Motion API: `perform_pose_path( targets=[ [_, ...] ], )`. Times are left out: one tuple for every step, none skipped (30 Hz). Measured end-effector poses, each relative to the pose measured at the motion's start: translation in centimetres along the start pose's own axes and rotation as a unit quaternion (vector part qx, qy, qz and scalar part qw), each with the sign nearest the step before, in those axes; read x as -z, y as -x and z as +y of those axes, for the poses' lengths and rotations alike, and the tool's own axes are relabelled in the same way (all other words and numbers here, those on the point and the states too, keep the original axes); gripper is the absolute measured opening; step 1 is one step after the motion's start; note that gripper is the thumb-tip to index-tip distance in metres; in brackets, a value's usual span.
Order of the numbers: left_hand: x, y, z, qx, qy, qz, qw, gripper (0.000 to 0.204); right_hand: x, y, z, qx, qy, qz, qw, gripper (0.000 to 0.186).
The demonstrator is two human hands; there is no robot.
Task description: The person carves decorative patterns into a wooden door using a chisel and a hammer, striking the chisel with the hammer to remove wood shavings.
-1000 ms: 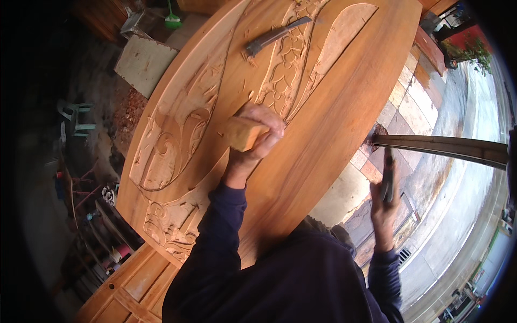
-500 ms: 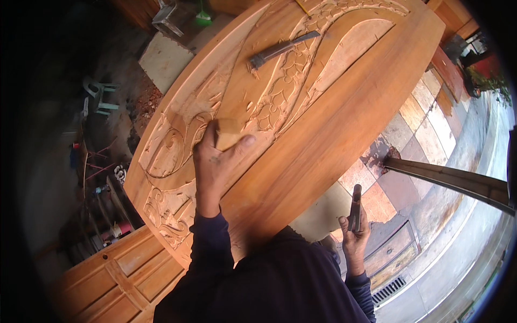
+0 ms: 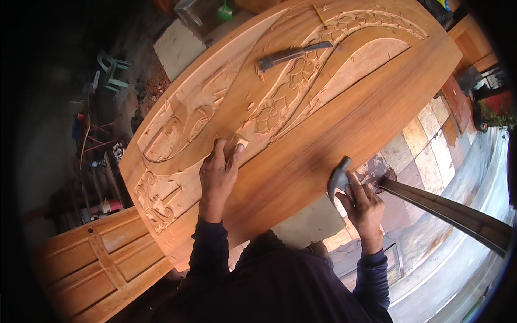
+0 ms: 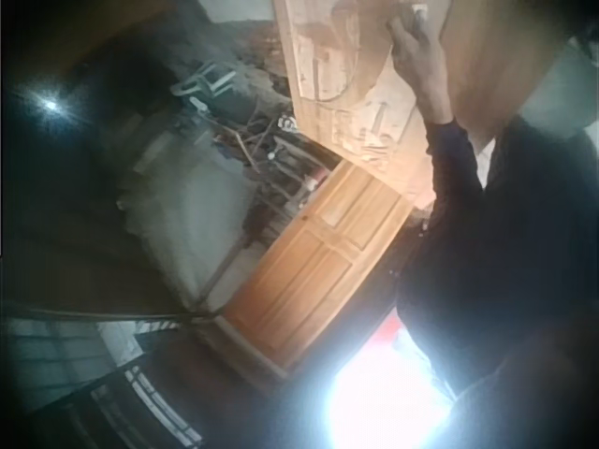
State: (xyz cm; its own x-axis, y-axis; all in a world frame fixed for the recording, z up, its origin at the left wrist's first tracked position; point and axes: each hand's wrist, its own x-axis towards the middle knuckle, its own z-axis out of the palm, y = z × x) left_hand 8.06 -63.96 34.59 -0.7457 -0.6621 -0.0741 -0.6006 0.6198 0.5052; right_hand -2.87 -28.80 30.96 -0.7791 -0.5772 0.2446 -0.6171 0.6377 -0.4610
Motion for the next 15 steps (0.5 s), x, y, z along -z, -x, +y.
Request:
perform_pose_path(
  targets=[
    [-0.4, 0.3, 0.3, -0.006, -0.014, 0.009, 1.0, 0.042, 0.1, -0.7, 0.2, 0.021, 0.017, -0.01, 1.0, 0.063],
    [-0.7, 0.6, 0.4, -0.012, -0.029, 0.018, 0.999, 0.043, -0.1, -1.3, 0.4, 0.027, 0.014, -0.006, 1.0, 0.061],
    [-1.0, 0.7, 0.4, -0.02, -0.041, 0.021, 0.999, 0.045, -0.1, -1.6, 0.6, 0.026, 0.021, -0.011, 0.999, 0.061],
    [-1.3, 0.7, 0.2, -0.028, -0.053, 0.024, 0.998, 0.047, -0.1, -1.9, 0.8, 0.024, 0.027, -0.017, 0.999, 0.061],
    [-1.7, 0.6, -0.1, -0.038, -0.065, 0.026, 0.997, 0.049, -0.1, -2.2, 1.0, 0.021, 0.035, -0.021, 0.999, 0.06],
    [-2.1, 0.4, -1.1, -0.056, -0.065, 0.042, 0.995, 0.052, -0.2, -2.3, 1.1, 0.012, 0.035, -0.016, 0.999, 0.06],
    [-2.3, -0.2, -2.3, -0.075, -0.067, 0.058, 0.993, 0.055, -0.4, -2.4, 1.2, 0.003, 0.035, -0.01, 0.999, 0.059],
    [-2.4, -0.7, -3.3, -0.095, -0.068, 0.074, 0.99, 0.058, -0.6, -2.6, 1.2, -0.007, 0.035, -0.003, 0.999, 0.059],
    [-2.0, -1.3, -3.5, -0.091, -0.077, 0.075, 0.99, 0.059, -0.6, -2.8, 1.1, -0.005, 0.039, -0.003, 0.999, 0.058],
    [-1.6, -2.1, -3.6, -0.088, -0.085, 0.075, 0.99, 0.061, -0.7, -3.0, 1.0, -0.004, 0.044, -0.002, 0.999, 0.058],
    [-1.3, -2.9, -3.6, -0.085, -0.094, 0.075, 0.989, 0.062, -0.8, -3.2, 0.8, -0.003, 0.049, -0.001, 0.999, 0.058],
    [-1.2, -3.6, -3.3, -0.074, -0.108, 0.06, 0.99, 0.065, -0.9, -3.2, 0.6, -0.006, 0.049, -0.007, 0.999, 0.058],
    [-1.2, -4.2, -2.8, -0.086, -0.091, 0.066, 0.99, 0.062, -0.9, -3.3, 0.4, -0.008, 0.048, -0.013, 0.999, 0.058],
    [-1.2, -4.7, -2.3, -0.097, -0.075, 0.072, 0.99, 0.06, -1.0, -3.4, 0.2, -0.01, 0.046, -0.019, 0.999, 0.058],
    [-1.4, -5.2, -1.5, -0.109, -0.055, 0.076, 0.99, 0.058, -0.8, -3.3, 0.2, -0.016, 0.048, -0.019, 0.999, 0.056]
  ],
)
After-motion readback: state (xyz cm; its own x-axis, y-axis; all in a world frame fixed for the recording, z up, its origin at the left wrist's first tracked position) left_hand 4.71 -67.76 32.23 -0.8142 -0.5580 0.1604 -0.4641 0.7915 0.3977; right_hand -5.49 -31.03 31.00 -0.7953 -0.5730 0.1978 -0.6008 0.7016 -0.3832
